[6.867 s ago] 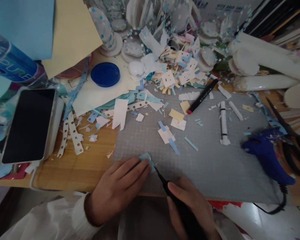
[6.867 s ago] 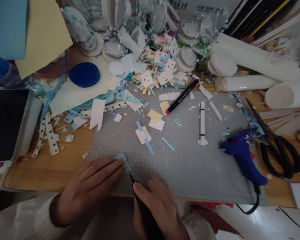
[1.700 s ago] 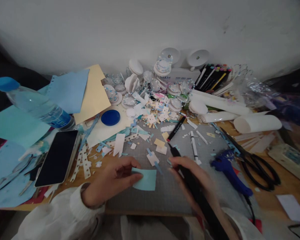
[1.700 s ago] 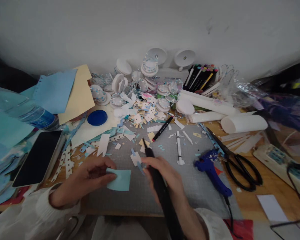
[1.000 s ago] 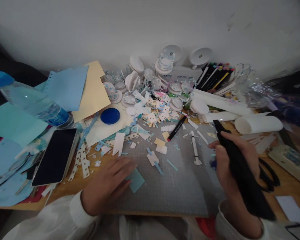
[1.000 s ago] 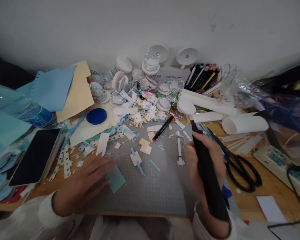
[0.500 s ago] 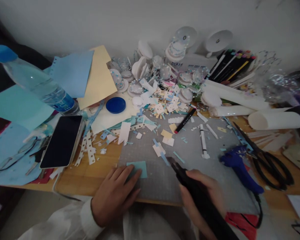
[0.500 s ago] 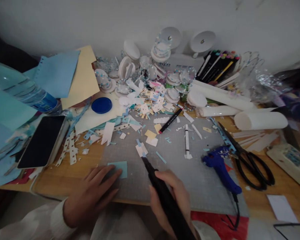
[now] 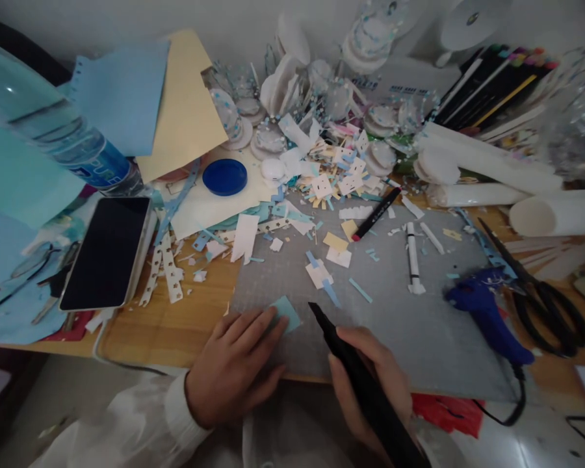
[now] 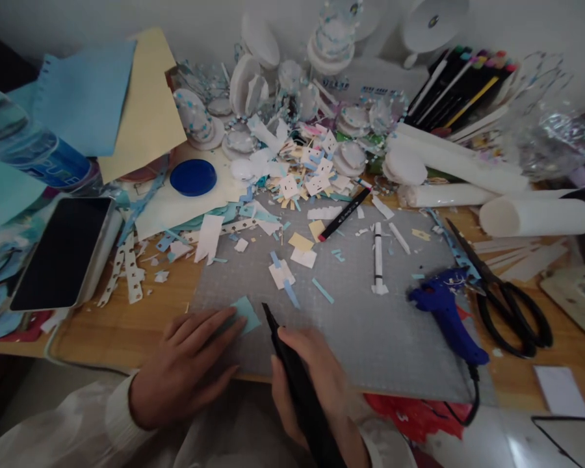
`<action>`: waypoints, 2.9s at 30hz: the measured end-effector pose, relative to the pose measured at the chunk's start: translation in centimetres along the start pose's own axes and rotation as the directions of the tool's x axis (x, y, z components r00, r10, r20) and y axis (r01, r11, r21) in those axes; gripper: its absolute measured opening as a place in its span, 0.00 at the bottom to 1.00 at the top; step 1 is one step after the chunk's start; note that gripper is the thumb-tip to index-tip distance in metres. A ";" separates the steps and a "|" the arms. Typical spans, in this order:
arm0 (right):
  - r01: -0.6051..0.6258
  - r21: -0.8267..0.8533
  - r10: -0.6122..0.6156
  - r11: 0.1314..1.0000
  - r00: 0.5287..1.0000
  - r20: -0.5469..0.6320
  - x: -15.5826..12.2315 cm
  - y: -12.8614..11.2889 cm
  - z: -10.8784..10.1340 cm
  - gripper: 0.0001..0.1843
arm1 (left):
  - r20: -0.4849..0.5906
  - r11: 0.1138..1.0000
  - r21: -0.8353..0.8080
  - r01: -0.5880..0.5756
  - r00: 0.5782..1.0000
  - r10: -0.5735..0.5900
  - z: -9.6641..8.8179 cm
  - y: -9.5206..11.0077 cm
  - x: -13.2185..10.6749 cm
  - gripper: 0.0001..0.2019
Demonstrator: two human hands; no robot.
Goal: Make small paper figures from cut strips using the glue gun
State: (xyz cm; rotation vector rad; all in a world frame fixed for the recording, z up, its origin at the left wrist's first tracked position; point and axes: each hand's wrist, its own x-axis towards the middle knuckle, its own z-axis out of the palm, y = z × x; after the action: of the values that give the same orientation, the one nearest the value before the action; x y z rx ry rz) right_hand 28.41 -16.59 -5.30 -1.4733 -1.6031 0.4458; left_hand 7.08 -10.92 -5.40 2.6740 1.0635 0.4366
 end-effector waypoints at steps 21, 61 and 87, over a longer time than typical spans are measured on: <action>0.180 -0.106 -0.146 0.978 0.951 0.272 2.5 0.1 1.4 0.17 | 0.072 0.994 -0.017 -0.105 0.992 0.106 -0.7 -2.0 0.4 0.21; 0.178 -0.131 -0.131 0.975 0.944 0.303 2.4 0.4 1.9 0.16 | 0.060 0.997 -0.069 -0.038 0.997 0.043 -0.8 -1.8 1.1 0.18; 0.264 -0.267 -0.179 0.927 0.935 0.306 2.3 -0.1 2.8 0.08 | 0.156 1.000 0.000 0.009 0.988 -0.009 -1.2 -1.7 0.9 0.19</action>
State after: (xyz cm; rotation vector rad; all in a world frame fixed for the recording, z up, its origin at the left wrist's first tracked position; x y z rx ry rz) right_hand 26.31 -13.65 -5.91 -1.4731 -2.1160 0.2904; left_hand 6.22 -8.92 -4.69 2.6507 1.0292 0.2207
